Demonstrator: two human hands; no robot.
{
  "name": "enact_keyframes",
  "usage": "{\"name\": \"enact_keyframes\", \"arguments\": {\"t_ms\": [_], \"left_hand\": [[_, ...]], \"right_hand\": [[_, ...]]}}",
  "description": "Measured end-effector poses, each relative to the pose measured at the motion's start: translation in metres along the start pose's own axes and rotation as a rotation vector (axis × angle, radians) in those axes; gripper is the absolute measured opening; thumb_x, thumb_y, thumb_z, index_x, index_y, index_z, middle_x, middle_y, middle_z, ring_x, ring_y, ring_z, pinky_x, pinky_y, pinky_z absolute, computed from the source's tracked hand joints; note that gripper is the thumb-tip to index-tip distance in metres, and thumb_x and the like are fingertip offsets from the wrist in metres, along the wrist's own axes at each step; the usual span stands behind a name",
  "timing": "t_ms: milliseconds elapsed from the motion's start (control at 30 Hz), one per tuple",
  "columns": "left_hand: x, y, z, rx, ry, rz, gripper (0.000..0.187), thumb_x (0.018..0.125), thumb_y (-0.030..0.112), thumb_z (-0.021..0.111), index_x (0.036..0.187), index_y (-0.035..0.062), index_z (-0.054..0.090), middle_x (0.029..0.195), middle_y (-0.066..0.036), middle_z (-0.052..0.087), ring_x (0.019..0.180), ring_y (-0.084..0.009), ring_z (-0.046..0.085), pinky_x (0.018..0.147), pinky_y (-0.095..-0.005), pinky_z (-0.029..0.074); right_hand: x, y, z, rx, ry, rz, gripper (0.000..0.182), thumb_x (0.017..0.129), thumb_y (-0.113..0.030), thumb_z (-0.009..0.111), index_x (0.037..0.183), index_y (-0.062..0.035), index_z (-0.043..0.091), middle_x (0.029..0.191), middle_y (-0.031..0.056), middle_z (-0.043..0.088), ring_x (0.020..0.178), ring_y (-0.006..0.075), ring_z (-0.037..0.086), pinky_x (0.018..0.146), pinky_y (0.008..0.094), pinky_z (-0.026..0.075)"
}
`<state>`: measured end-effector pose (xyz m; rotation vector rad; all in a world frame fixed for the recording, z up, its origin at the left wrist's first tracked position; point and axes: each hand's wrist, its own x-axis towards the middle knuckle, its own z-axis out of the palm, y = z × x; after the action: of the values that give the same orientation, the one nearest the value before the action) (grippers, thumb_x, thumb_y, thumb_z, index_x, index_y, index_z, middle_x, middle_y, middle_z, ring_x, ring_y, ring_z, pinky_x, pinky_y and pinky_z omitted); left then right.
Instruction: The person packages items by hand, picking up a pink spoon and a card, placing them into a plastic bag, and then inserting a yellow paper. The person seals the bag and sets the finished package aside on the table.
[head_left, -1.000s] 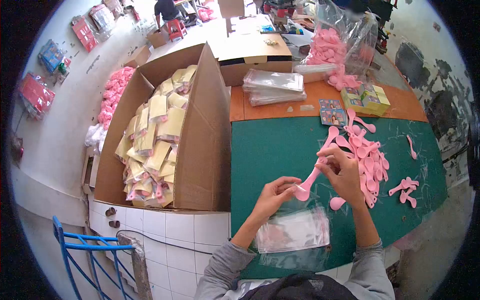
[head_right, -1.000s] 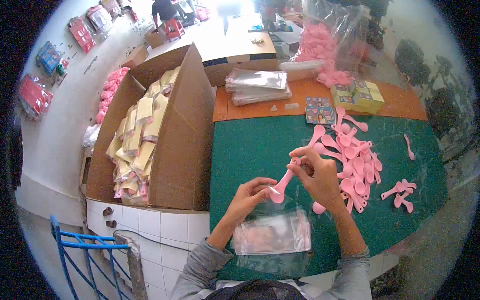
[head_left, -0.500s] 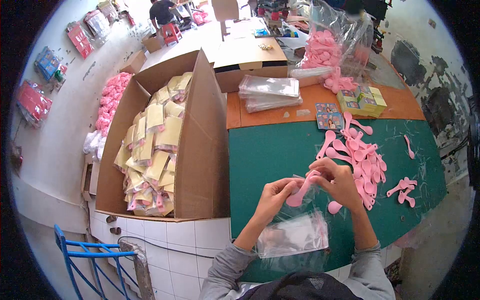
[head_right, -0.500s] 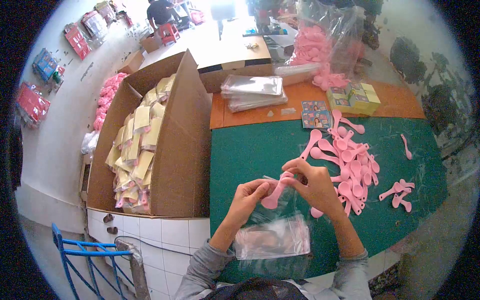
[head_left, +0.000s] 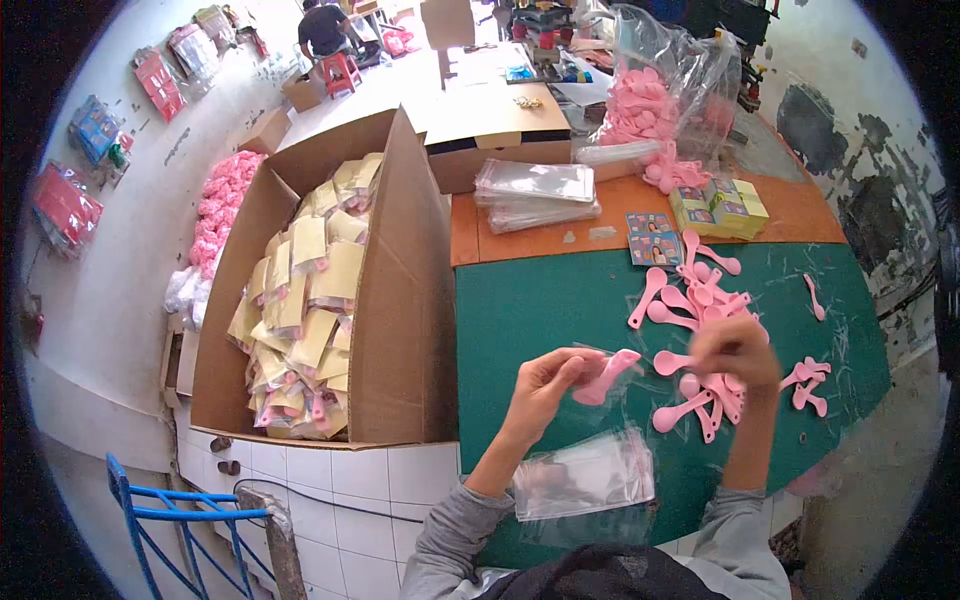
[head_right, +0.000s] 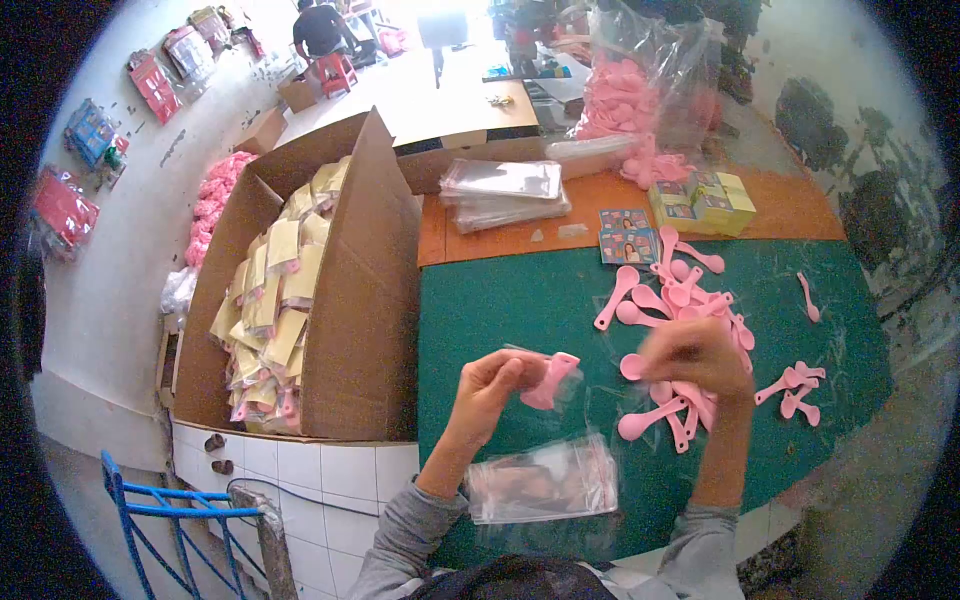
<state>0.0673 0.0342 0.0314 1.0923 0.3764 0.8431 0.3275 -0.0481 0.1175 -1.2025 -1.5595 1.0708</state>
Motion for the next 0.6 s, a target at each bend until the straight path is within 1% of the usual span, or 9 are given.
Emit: {"name": "enact_keyframes", "arguments": {"t_ms": [33,67,133,233,300,367,433,500,600], "left_hand": [[0.001,0.005,-0.002,0.010,-0.001,0.049,0.027,0.094,0.019,0.050,0.103,-0.0031,0.062,0.100,-0.011,0.065,0.088,-0.0134,0.061,0.077,-0.0261,0.049],[0.003,0.014,-0.002,0.020,-0.004,0.092,0.026,0.094,0.018,0.050,0.102,-0.0029,0.063,0.101,-0.011,0.065,0.088,-0.0135,0.061,0.076,-0.0265,0.050],[0.004,0.037,-0.003,0.086,-0.023,0.074,0.026,0.094,0.018,0.050,0.099,-0.0033,0.063,0.097,-0.013,0.066,0.086,-0.0149,0.063,0.071,-0.0289,0.052],[0.012,0.060,-0.030,0.113,0.140,0.386,0.027,0.093,0.020,0.051,0.098,-0.0035,0.063,0.092,-0.013,0.067,0.084,-0.0170,0.064,0.069,-0.0299,0.053],[0.012,0.079,-0.037,0.120,0.217,0.384,0.029,0.092,0.022,0.052,0.097,-0.0034,0.063,0.089,-0.013,0.067,0.082,-0.0183,0.065,0.070,-0.0296,0.053],[0.017,0.087,-0.029,0.145,0.214,0.386,0.030,0.092,0.024,0.052,0.097,-0.0032,0.063,0.087,-0.014,0.067,0.080,-0.0193,0.066,0.070,-0.0296,0.053],[0.027,0.091,-0.020,0.199,0.145,0.428,0.031,0.092,0.025,0.052,0.098,-0.0029,0.063,0.087,-0.015,0.067,0.077,-0.0202,0.066,0.067,-0.0299,0.054],[0.029,0.097,-0.016,0.119,0.164,0.374,0.031,0.092,0.026,0.052,0.099,-0.0029,0.062,0.086,-0.017,0.067,0.074,-0.0214,0.067,0.065,-0.0310,0.055],[0.026,0.097,-0.029,0.064,0.258,0.338,0.032,0.092,0.027,0.051,0.101,-0.0032,0.061,0.084,-0.018,0.067,0.072,-0.0226,0.067,0.061,-0.0320,0.056]], "right_hand": [[-0.007,0.025,-0.041,0.072,-0.122,-0.212,0.010,0.066,-0.004,0.072,0.070,0.0022,0.065,0.071,0.0085,0.063,0.062,0.0144,0.059,0.057,0.0261,0.048],[-0.012,0.044,-0.076,0.249,-0.146,-0.228,0.015,0.068,-0.010,0.071,0.079,-0.0002,0.067,0.077,0.0100,0.065,0.066,0.0169,0.062,0.060,0.0264,0.049],[-0.011,0.060,-0.139,-0.287,0.395,0.307,0.020,0.073,-0.015,0.067,0.088,-0.0022,0.067,0.087,0.0114,0.067,0.075,0.0201,0.064,0.066,0.0296,0.050],[-0.019,0.075,-0.164,-0.990,0.524,0.243,0.024,0.077,-0.018,0.064,0.092,-0.0003,0.065,0.090,0.0147,0.066,0.080,0.0227,0.064,0.070,0.0327,0.049],[-0.022,0.088,-0.172,-1.450,0.598,0.195,0.027,0.079,-0.021,0.062,0.095,0.0009,0.064,0.092,0.0169,0.065,0.083,0.0244,0.064,0.073,0.0347,0.049],[0.023,0.076,-0.136,-0.984,0.510,0.192,0.032,0.079,-0.024,0.064,0.097,0.0024,0.063,0.091,0.0196,0.064,0.083,0.0279,0.063,0.073,0.0343,0.049],[0.065,0.092,-0.110,-0.736,0.356,0.226,0.031,0.077,-0.025,0.066,0.092,0.0022,0.063,0.086,0.0189,0.064,0.080,0.0305,0.063,0.069,0.0353,0.048],[0.100,0.126,-0.094,-0.917,0.387,0.173,0.031,0.072,-0.024,0.071,0.084,0.0037,0.063,0.078,0.0189,0.064,0.074,0.0318,0.062,0.064,0.0371,0.047],[0.124,0.176,-0.085,-1.206,0.552,0.229,0.036,0.068,-0.027,0.074,0.080,0.0043,0.062,0.068,0.0153,0.060,0.064,0.0222,0.060,0.059,0.0346,0.046]]}}
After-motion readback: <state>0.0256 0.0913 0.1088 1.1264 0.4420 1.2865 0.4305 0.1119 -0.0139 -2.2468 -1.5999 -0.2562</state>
